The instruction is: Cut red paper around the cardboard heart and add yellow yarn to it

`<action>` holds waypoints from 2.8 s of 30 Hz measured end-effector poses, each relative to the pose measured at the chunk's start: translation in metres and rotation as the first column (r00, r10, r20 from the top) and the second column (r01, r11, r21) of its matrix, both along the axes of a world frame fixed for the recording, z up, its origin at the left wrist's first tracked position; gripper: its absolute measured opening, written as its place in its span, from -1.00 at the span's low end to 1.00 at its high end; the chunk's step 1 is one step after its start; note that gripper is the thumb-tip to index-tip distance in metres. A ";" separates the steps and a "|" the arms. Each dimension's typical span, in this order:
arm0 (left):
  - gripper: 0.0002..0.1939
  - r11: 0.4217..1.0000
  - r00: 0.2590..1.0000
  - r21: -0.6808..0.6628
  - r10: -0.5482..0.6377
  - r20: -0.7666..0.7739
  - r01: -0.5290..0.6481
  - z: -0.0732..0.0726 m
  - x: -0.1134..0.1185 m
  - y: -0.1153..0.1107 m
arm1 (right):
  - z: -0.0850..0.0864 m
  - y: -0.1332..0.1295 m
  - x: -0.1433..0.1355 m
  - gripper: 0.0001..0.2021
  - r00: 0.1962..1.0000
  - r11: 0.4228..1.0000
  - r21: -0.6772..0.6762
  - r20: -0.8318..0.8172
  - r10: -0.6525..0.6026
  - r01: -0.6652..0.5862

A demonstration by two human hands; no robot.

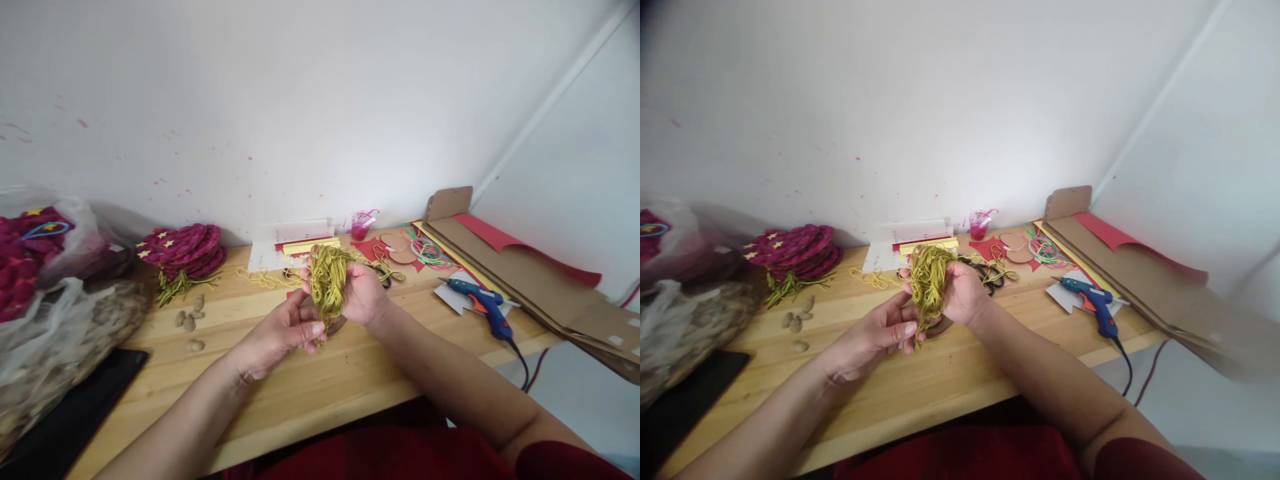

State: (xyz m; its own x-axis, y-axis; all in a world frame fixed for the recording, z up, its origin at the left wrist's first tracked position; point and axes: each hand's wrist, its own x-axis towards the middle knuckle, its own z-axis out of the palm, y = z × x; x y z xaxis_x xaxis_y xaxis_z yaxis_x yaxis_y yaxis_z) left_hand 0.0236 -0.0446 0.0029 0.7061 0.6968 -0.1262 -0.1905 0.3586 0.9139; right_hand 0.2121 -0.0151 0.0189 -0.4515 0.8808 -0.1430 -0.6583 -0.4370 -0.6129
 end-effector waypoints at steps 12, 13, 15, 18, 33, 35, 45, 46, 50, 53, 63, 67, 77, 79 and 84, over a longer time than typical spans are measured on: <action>-0.34 0.979 0.981 -0.080 0.191 0.041 -0.187 0.002 -0.003 0.008 | -0.002 0.000 -0.004 -0.61 0.997 0.979 0.201 0.063 -0.047 0.034; -0.35 0.978 0.980 -0.085 0.193 0.045 -0.189 0.002 -0.003 0.008 | -0.002 -0.001 -0.004 -0.61 0.997 0.978 0.204 0.066 -0.048 0.034; -0.35 0.975 0.978 -0.098 0.204 0.040 -0.199 0.002 -0.003 0.008 | -0.001 -0.001 -0.004 -0.62 0.997 0.978 0.204 0.062 -0.048 0.034; -0.35 0.966 0.971 -0.115 0.236 0.020 -0.232 0.003 -0.003 0.006 | 0.002 0.000 -0.006 -0.62 0.997 0.978 0.202 0.049 -0.055 0.044; -0.39 0.957 0.959 -0.064 0.283 -0.021 -0.284 0.003 0.001 0.005 | -0.010 -0.007 -0.013 -0.44 0.984 0.952 0.272 0.064 -0.166 0.143; -0.42 0.945 0.946 -0.043 0.322 -0.039 -0.324 0.005 0.001 0.006 | -0.012 -0.008 -0.013 -0.41 0.987 0.948 0.292 0.066 -0.149 0.123; -0.58 0.836 0.838 -0.063 0.544 -0.039 -0.546 0.010 -0.014 0.021 | -0.011 -0.011 -0.012 -0.38 0.995 0.985 0.174 0.099 -0.022 0.005; -0.61 0.827 0.830 -0.072 0.557 -0.036 -0.558 0.011 -0.014 0.022 | -0.010 -0.012 -0.011 -0.40 0.995 0.986 0.165 0.099 -0.010 -0.007; -0.70 0.818 0.824 -0.116 0.566 -0.015 -0.563 0.014 -0.013 0.022 | -0.007 -0.012 -0.009 -0.50 0.992 0.992 0.122 0.127 0.021 -0.036; -0.71 0.814 0.820 -0.118 0.573 0.001 -0.569 0.016 -0.013 0.022 | -0.007 -0.013 -0.009 -0.51 0.987 0.992 0.119 0.160 0.018 -0.037; -0.50 0.800 0.798 -0.025 0.595 -0.094 -0.599 0.010 -0.015 0.024 | -0.018 -0.012 -0.015 -0.51 0.894 0.934 0.354 0.406 -0.191 0.039; -0.44 0.858 0.851 0.171 0.508 -0.134 -0.485 0.010 -0.018 0.022 | -0.020 -0.010 -0.014 -0.53 0.868 0.902 0.428 0.426 -0.255 0.056; -0.59 0.902 0.906 0.120 0.422 -0.042 -0.414 0.008 -0.021 0.024 | -0.019 -0.007 -0.011 -0.66 0.889 0.886 0.462 0.385 -0.247 0.046; -0.60 0.925 0.926 0.125 0.370 -0.078 -0.359 0.009 -0.025 0.025 | -0.018 -0.006 -0.009 -0.67 0.891 0.891 0.451 0.378 -0.251 0.059; -0.58 0.957 0.962 0.175 0.251 -0.108 -0.230 0.022 -0.034 0.019 | -0.011 -0.006 -0.002 -0.57 0.912 0.951 0.305 0.403 -0.083 -0.048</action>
State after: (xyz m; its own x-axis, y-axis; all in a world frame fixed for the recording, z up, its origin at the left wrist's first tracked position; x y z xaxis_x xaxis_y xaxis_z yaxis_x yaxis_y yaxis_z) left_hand -0.0106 -0.0254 0.0254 0.5000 0.8625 -0.0779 -0.1312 0.1643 0.9776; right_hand 0.2100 -0.0215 0.0078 -0.3953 0.9178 -0.0368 -0.3288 -0.1788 -0.9273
